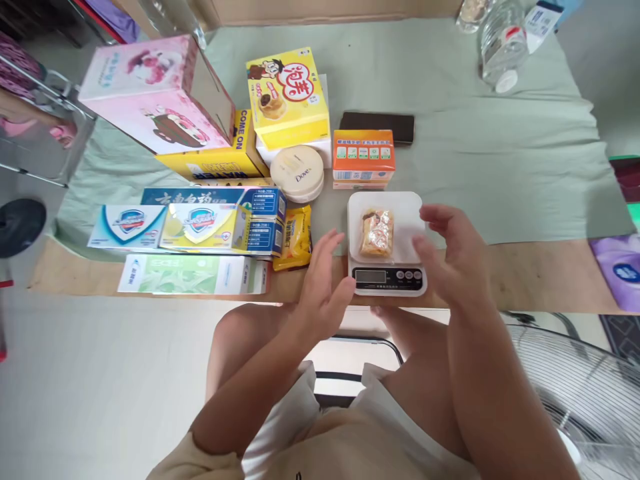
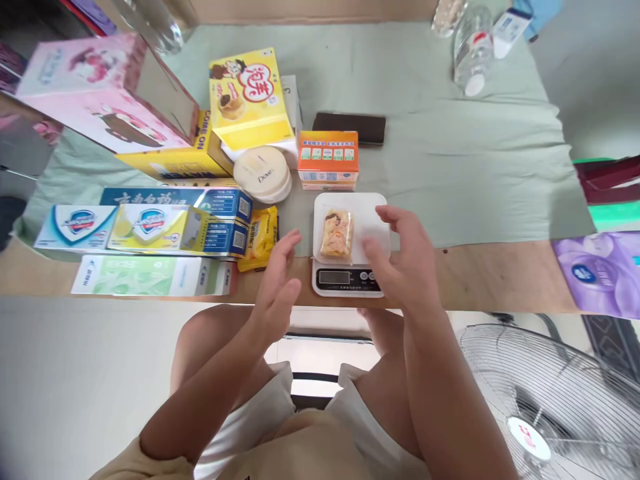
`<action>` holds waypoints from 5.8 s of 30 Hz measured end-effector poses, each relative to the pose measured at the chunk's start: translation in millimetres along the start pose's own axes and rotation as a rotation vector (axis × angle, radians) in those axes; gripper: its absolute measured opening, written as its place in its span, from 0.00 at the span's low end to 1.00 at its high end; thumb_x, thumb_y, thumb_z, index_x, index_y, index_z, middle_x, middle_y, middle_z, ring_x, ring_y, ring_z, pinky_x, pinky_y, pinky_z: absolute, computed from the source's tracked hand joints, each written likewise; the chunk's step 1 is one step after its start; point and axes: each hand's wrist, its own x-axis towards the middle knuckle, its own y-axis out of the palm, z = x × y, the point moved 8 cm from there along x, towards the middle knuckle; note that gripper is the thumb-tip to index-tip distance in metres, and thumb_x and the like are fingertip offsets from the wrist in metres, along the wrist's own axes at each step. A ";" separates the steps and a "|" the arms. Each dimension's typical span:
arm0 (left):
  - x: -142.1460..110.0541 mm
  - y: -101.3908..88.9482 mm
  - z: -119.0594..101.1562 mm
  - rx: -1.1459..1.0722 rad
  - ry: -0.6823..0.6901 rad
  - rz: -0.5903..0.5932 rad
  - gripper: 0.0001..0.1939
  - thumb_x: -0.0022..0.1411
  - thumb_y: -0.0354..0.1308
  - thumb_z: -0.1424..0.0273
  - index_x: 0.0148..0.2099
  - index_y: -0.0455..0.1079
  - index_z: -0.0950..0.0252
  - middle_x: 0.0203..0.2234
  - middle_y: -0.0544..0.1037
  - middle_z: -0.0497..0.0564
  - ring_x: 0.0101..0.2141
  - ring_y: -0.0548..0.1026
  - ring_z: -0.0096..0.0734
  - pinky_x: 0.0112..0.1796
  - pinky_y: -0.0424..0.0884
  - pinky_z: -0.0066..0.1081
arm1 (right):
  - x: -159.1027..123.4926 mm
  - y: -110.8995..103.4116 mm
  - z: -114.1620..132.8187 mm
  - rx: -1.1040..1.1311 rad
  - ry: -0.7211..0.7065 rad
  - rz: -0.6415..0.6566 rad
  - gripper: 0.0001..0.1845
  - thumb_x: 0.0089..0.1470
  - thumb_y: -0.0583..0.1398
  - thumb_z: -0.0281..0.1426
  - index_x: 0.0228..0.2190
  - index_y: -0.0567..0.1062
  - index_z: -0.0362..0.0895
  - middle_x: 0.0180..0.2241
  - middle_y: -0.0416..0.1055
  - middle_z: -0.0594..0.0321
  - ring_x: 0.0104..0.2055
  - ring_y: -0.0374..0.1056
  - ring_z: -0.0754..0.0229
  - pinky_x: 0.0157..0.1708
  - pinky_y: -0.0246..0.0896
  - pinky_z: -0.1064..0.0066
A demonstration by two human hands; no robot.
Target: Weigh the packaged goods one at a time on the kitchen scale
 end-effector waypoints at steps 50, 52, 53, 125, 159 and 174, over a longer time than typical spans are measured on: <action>-23.7 -24.6 -60.2 0.251 0.429 -0.317 0.18 0.76 0.46 0.56 0.52 0.72 0.60 0.45 0.82 0.58 0.49 0.81 0.47 0.51 0.79 0.50 | -24.3 25.5 48.2 0.125 -0.025 0.035 0.13 0.63 0.57 0.37 0.46 0.77 0.50 0.49 0.78 0.55 0.53 0.75 0.51 0.56 0.74 0.54; -33.1 -37.0 -51.1 0.298 0.383 -0.327 0.19 0.76 0.45 0.54 0.52 0.71 0.60 0.47 0.81 0.58 0.51 0.80 0.48 0.53 0.78 0.51 | -31.0 61.1 66.5 0.163 -0.039 0.198 0.15 0.62 0.57 0.36 0.48 0.77 0.50 0.51 0.79 0.55 0.54 0.76 0.51 0.56 0.75 0.55; -36.9 -41.9 -45.1 0.305 0.353 -0.324 0.20 0.76 0.45 0.53 0.52 0.71 0.60 0.49 0.81 0.59 0.52 0.79 0.48 0.55 0.77 0.51 | -34.3 78.2 73.6 0.178 -0.042 0.281 0.16 0.61 0.57 0.36 0.49 0.78 0.50 0.52 0.79 0.55 0.55 0.75 0.51 0.56 0.75 0.55; 20.4 14.0 -21.8 0.291 0.318 0.110 0.31 0.77 0.45 0.49 0.67 0.72 0.64 0.65 0.77 0.61 0.69 0.71 0.53 0.69 0.68 0.56 | -7.5 25.6 14.1 -0.282 -0.029 0.036 0.19 0.62 0.60 0.42 0.52 0.77 0.50 0.47 0.81 0.54 0.49 0.75 0.46 0.55 0.68 0.47; 20.9 7.5 -25.2 0.308 0.382 -0.010 0.28 0.77 0.45 0.51 0.63 0.72 0.64 0.58 0.81 0.63 0.61 0.78 0.50 0.64 0.75 0.51 | -1.9 -60.3 -92.4 0.143 0.358 -0.244 0.05 0.46 0.62 0.30 0.30 0.72 0.49 0.31 0.73 0.65 0.33 0.71 0.58 0.36 0.69 0.62; 12.9 -5.8 -17.5 0.312 0.293 -0.017 0.30 0.77 0.45 0.49 0.64 0.71 0.64 0.60 0.78 0.64 0.63 0.76 0.52 0.64 0.73 0.53 | -17.4 -75.5 -5.7 0.091 -0.070 -0.657 0.11 0.51 0.55 0.30 0.39 0.68 0.49 0.40 0.67 0.57 0.46 0.71 0.53 0.51 0.68 0.56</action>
